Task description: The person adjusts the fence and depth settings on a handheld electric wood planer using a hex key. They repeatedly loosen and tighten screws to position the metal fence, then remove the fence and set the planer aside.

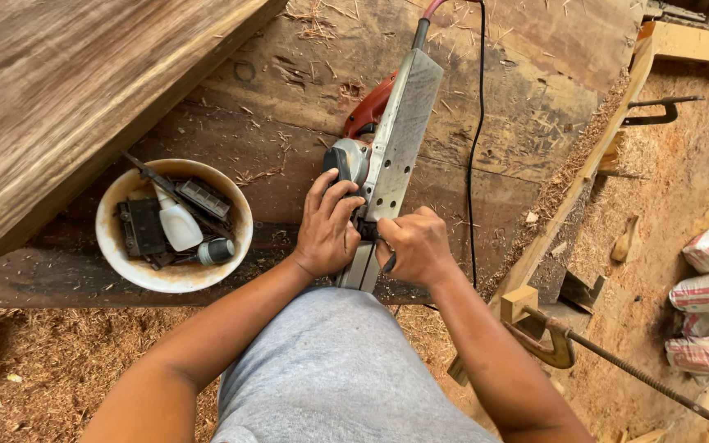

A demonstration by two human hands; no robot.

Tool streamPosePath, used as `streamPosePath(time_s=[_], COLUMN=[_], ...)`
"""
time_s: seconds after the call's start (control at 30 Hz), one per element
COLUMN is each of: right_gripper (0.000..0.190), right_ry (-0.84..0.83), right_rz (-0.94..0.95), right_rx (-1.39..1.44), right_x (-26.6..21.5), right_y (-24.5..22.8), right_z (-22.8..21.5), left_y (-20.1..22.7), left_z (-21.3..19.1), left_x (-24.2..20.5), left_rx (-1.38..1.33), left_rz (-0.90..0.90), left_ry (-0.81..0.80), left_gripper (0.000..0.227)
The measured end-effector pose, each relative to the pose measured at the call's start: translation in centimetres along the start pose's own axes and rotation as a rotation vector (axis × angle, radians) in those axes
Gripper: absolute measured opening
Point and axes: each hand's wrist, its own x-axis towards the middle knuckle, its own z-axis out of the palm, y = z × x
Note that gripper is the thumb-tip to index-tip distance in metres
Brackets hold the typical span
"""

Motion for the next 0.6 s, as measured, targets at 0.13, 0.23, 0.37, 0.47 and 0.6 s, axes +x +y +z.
streamPosePath(time_s=[0.13, 0.23, 0.37, 0.47, 0.6], right_gripper=[0.017, 0.016, 0.013, 0.014, 0.013], right_ry=[-0.01, -0.058, -0.023, 0.0, -0.17], right_rz=[0.124, 0.075, -0.149, -0.164, -0.014], right_rx=[0.004, 0.026, 0.084, 0.07, 0.043], right_x=[-0.3, 0.0, -0.5, -1.9, -3.0], right_y=[-0.4, -0.1, 1.6, 3.0, 3.7], right_z=[0.3, -0.6, -2.3, -3.0, -1.4], left_y=[0.1, 0.1, 0.0, 0.0, 0.0], left_z=[0.3, 0.3, -0.2, -0.2, 0.0], left_x=[-0.6, -0.3, 0.0, 0.0, 0.0], left_rx=[0.005, 0.008, 0.012, 0.025, 0.055], left_rz=[-0.019, -0.003, 0.034, 0.039, 0.042], left_ry=[-0.001, 0.007, 0.009, 0.005, -0.001], left_gripper=[0.038, 0.039, 0.038, 0.039, 0.039])
